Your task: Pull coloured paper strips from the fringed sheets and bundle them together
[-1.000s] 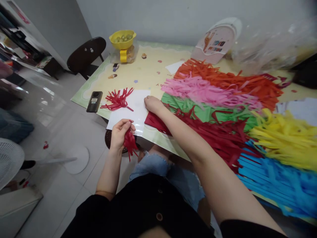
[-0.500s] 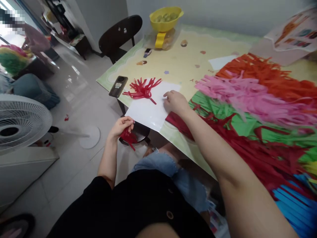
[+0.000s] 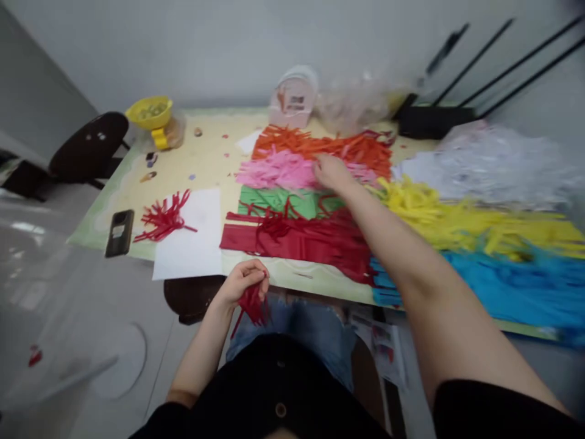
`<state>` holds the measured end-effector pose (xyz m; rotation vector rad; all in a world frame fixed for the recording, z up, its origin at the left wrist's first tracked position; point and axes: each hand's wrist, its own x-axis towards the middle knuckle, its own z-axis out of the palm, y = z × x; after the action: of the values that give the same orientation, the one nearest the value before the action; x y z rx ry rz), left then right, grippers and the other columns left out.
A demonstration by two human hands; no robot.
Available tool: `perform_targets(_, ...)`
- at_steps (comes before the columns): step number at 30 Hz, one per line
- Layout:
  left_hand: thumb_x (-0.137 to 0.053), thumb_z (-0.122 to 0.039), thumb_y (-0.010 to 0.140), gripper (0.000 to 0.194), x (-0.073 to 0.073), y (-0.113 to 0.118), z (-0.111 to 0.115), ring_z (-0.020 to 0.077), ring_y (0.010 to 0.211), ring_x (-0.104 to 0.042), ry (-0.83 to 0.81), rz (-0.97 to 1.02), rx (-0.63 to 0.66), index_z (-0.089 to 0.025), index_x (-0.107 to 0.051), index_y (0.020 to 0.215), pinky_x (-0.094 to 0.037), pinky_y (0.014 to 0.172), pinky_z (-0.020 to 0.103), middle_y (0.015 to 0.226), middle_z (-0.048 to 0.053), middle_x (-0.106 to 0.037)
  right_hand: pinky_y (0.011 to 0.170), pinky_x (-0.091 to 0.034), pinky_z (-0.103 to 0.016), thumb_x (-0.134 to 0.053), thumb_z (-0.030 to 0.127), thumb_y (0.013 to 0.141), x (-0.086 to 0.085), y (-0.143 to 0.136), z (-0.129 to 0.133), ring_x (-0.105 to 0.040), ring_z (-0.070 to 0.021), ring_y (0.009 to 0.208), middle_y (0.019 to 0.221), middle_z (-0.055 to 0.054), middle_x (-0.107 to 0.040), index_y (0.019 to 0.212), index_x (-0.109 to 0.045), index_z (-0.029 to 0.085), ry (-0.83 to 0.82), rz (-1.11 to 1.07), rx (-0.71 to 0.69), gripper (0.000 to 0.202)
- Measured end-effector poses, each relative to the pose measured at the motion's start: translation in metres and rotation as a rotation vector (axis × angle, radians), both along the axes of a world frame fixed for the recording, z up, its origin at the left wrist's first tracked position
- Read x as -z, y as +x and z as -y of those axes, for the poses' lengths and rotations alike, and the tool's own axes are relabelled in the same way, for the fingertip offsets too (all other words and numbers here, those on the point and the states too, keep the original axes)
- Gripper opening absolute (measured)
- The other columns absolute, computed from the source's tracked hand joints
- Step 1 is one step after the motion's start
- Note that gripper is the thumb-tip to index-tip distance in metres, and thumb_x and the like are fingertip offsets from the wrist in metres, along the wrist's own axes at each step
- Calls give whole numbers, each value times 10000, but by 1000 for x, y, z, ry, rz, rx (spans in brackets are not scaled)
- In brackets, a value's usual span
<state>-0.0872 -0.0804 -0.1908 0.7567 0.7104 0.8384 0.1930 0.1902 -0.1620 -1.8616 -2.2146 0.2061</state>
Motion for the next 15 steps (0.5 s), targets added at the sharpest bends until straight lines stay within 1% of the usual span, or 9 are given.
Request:
perform_targets(1, -879, -514, 786, 433, 7, 11, -10, 117, 415, -585, 1, 30, 42, -164, -628, 824, -481, 453, 206, 568, 4, -672, 1099, -447, -461, -302, 143, 990, -3, 19, -12, -612, -367, 1279, 1375, -335, -656, 1356, -615, -48, -3, 7, 44, 518)
perform_targets(3, -870, -507, 798, 417, 21, 26, -25, 145, 464, -640, 21, 66, 149, -164, -632, 794, -500, 495, 217, 549, 18, -669, 1064, -460, -457, -286, 126, 995, -8, 50, -37, -633, -365, 1232, 1334, -355, -665, 1323, -623, -56, -10, 18, 104, 504)
perform_targets(4, -872, -510, 792, 422, 27, 30, -30, 161, 481, -659, 33, 72, 202, -161, -635, 769, -511, 513, 229, 533, 28, -664, 1054, -463, -452, -284, 122, 1001, -10, 60, -52, -638, -360, 1224, 1334, -361, -662, 1323, -620, -58, -13, 21, 117, 498)
perform_targets(6, -883, -537, 761, 456, 39, 33, -37, 189, 492, -673, 49, 70, 296, -156, -637, 715, -532, 543, 261, 497, 42, -645, 1065, -459, -442, -300, 123, 1015, -12, 68, -83, -632, -347, 1247, 1368, -362, -645, 1342, -608, -59, -25, 20, 110, 484)
perform_targets(9, -872, -574, 749, 488, 53, 30, -40, 178, 456, -634, 52, 95, 362, -165, -615, 681, -544, 572, 285, 458, 29, -611, 1156, -416, -436, -339, 180, 1047, -7, 55, -131, -570, -330, 1372, 1494, -341, -573, 1450, -543, -53, -70, 13, 55, 508)
perform_targets(11, -851, -557, 784, 466, 60, 28, -38, 150, 431, -597, 40, 146, 384, -165, -612, 700, -555, 603, 285, 466, 17, -612, 1226, -369, -491, -321, 297, 1085, 5, 38, -155, -459, -353, 1499, 1633, -309, -441, 1582, -421, -21, -117, 8, 34, 598)
perform_targets(13, -836, -502, 826, 421, 64, 26, -35, 119, 418, -567, 9, 212, 383, -154, -617, 738, -570, 649, 286, 500, 10, -632, 1261, -306, -613, -281, 446, 1100, 21, 21, -170, -309, -406, 1597, 1746, -226, -281, 1680, -306, 89, -180, 8, 25, 681)
perform_targets(15, -827, -442, 857, 379, 66, 25, -32, 105, 432, -571, -36, 271, 364, -142, -614, 770, -584, 713, 294, 537, 10, -654, 1270, -210, -716, -247, 545, 1090, 39, 9, -174, -183, -445, 1639, 1795, -125, -182, 1712, -270, 216, -235, 14, 15, 704)
